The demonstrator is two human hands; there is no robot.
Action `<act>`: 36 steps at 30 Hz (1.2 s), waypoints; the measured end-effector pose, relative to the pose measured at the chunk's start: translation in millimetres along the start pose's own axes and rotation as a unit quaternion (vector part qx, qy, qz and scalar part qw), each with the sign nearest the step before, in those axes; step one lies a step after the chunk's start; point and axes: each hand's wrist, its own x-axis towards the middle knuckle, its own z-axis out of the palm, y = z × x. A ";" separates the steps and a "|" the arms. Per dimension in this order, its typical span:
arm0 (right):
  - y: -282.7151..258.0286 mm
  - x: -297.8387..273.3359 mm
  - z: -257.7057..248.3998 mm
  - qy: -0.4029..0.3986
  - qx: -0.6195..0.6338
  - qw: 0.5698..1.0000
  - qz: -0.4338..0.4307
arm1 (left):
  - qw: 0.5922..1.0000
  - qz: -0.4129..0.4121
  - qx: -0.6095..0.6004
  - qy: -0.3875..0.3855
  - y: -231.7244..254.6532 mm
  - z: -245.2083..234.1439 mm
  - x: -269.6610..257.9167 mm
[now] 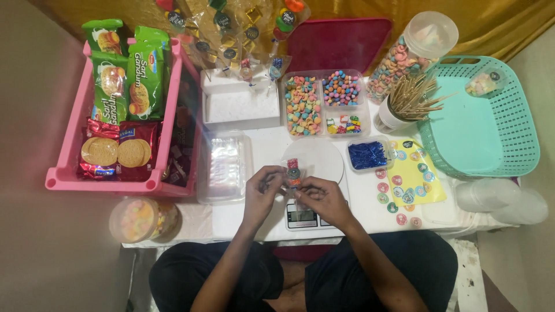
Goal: Assembling small candy items and weighing them on a digital scale
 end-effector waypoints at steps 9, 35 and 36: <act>-21.7 10.0 -7.4 0.066 -0.006 0.996 -0.052 | 0.993 0.015 0.101 0.055 -40.5 8.3 8.4; -95.2 237.3 111.4 0.155 -0.315 0.920 -0.177 | 0.990 0.045 0.119 0.060 -23.4 12.1 4.7; -94.6 236.6 111.4 0.153 -0.318 0.919 -0.176 | 0.989 0.047 0.124 0.060 -25.5 12.0 5.1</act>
